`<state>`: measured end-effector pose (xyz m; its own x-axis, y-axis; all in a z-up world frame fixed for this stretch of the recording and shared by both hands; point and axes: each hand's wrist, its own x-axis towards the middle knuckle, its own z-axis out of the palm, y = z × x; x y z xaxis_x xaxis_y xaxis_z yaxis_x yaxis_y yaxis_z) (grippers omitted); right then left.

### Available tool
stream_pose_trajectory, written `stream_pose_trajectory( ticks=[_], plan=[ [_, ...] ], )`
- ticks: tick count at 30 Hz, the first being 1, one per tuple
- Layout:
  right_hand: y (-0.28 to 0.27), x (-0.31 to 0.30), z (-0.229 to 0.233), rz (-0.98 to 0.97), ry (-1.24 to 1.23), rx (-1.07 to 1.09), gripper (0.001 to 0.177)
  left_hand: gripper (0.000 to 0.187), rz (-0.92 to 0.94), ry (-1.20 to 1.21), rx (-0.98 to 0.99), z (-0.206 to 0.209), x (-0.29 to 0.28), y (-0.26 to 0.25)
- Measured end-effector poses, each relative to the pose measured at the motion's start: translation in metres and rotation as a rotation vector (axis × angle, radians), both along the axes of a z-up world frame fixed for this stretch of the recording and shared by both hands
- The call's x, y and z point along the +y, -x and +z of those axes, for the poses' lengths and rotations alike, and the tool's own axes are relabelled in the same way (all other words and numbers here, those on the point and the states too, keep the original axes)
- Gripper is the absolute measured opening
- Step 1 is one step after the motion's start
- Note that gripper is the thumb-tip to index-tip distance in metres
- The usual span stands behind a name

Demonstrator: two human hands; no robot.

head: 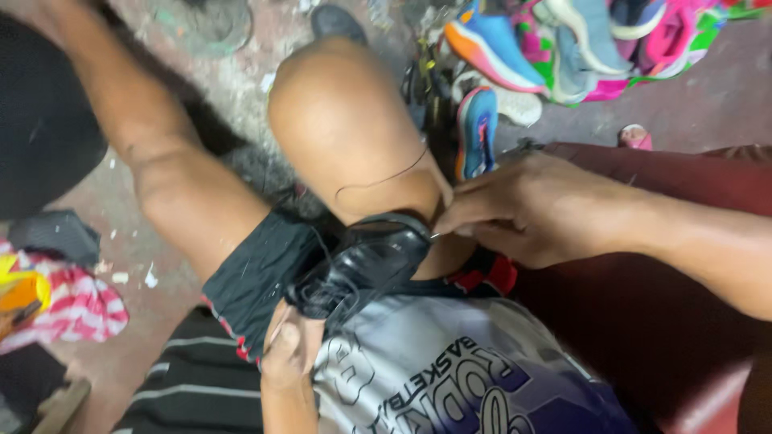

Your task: The person is repairing a black shoe by hand. They use a needle and thread to stitch the sole to the upper part of the shoe, pulling the thread tight and making multiple passes through the material.

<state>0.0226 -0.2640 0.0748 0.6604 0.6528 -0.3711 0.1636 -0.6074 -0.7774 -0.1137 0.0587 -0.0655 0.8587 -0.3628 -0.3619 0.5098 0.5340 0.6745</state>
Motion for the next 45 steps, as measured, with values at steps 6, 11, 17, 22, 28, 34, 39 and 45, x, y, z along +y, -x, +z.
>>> stream_pose_trajectory(
  ticks=[6,11,17,22,28,34,39,45],
  plan=[
    [0.013,-0.001,-0.001,0.004,0.035,-0.087,0.027,0.054,0.048,0.248,0.088,-0.038,-0.006,-0.008],
    [0.021,-0.003,0.002,0.009,-0.068,-0.164,0.019,0.061,-0.055,0.278,0.038,-0.06,-0.006,-0.014],
    [0.024,-0.002,0.008,0.081,0.058,-0.175,0.021,0.07,-0.186,0.261,-0.039,-0.059,-0.001,-0.014],
    [0.031,0.002,0.018,0.104,0.114,-0.243,0.027,0.077,-0.273,0.216,-0.123,-0.061,0.002,-0.011],
    [0.033,0.003,0.011,0.054,0.106,-0.312,0.026,0.086,-0.352,0.178,-0.193,-0.048,0.0,-0.012],
    [0.031,0.006,0.003,0.053,0.049,-0.32,0.019,0.093,-0.393,0.22,-0.074,-0.016,-0.013,-0.036],
    [0.034,0.009,-0.004,0.043,0.078,-0.295,0.015,0.091,-0.456,0.12,-0.122,-0.001,-0.012,-0.046],
    [0.037,0.018,-0.011,-0.08,0.118,-0.176,0.012,0.089,-0.45,-0.061,-0.251,0.005,-0.004,-0.045]
  ],
)
